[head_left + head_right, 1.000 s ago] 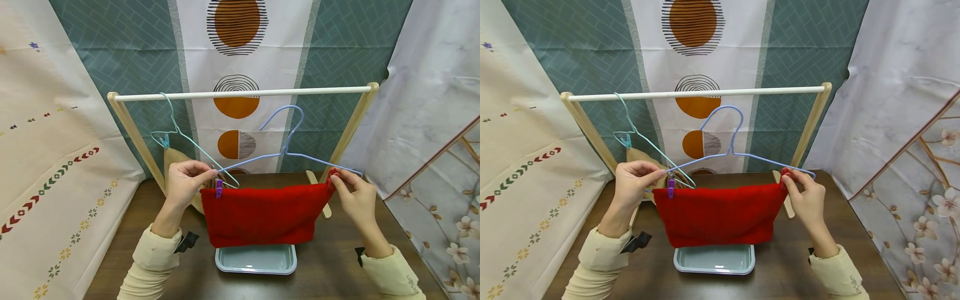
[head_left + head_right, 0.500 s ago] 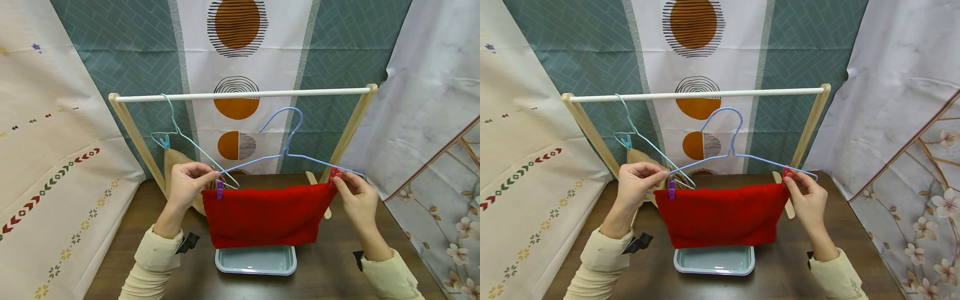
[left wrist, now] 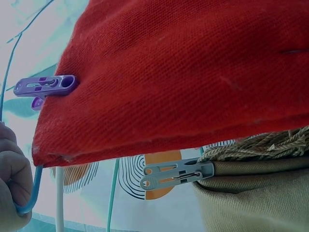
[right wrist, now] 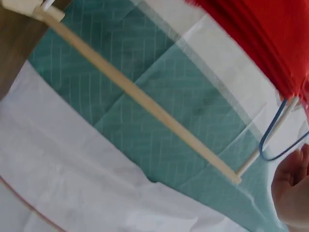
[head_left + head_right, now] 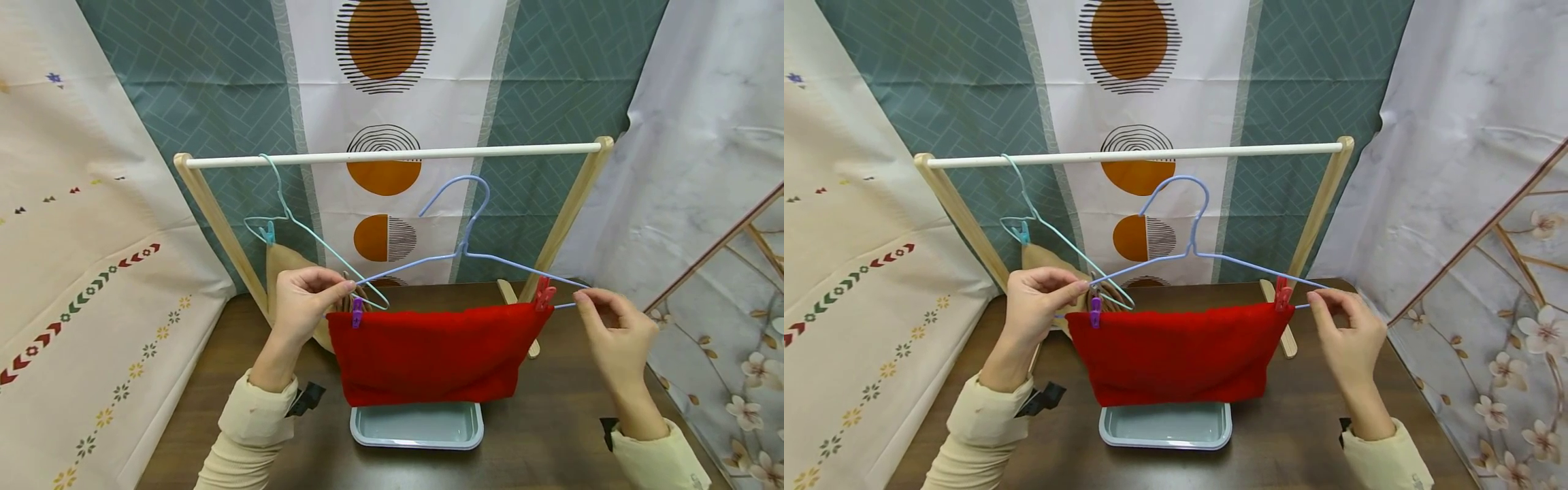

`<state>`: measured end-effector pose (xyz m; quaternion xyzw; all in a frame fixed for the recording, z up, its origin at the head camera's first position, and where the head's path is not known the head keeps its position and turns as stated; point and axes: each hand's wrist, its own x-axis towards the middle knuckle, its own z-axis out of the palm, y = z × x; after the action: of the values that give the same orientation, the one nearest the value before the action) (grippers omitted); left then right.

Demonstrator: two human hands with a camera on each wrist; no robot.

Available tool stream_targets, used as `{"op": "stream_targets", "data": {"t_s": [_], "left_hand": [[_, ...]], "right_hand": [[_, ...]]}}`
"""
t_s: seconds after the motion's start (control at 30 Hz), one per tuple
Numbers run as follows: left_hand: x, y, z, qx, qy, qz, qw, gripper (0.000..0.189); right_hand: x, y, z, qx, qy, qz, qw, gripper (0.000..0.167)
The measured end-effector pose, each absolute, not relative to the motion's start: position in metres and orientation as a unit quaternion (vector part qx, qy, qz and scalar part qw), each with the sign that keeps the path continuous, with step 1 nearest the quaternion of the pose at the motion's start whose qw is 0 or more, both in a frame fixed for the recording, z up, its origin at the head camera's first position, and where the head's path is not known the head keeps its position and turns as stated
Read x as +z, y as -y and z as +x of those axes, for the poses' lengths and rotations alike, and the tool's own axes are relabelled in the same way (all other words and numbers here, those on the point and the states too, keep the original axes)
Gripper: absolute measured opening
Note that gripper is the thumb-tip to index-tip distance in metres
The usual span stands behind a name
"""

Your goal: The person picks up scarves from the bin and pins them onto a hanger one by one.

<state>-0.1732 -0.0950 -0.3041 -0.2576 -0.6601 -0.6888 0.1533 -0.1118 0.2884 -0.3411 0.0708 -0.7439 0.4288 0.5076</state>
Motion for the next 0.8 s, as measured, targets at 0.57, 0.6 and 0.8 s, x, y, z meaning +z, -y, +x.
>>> {"op": "stream_targets", "data": {"t_s": [0.57,0.6,0.8], "left_hand": [[-0.305,0.098,-0.172,-0.696,0.655,-0.258,0.143,0.003],[-0.305,0.098,-0.172,-0.695,0.657,-0.256,0.143,0.003],[-0.304,0.1,-0.173,-0.692,0.659,-0.26,0.139,0.005]], "right_hand": [[-0.334,-0.309,-0.137,0.319,0.808,0.231,0.438,0.022],[-0.334,-0.309,-0.138,0.319,0.809,0.232,0.436,0.021],[-0.335,-0.312,-0.139,0.352,0.803,0.246,0.413,0.018]]}}
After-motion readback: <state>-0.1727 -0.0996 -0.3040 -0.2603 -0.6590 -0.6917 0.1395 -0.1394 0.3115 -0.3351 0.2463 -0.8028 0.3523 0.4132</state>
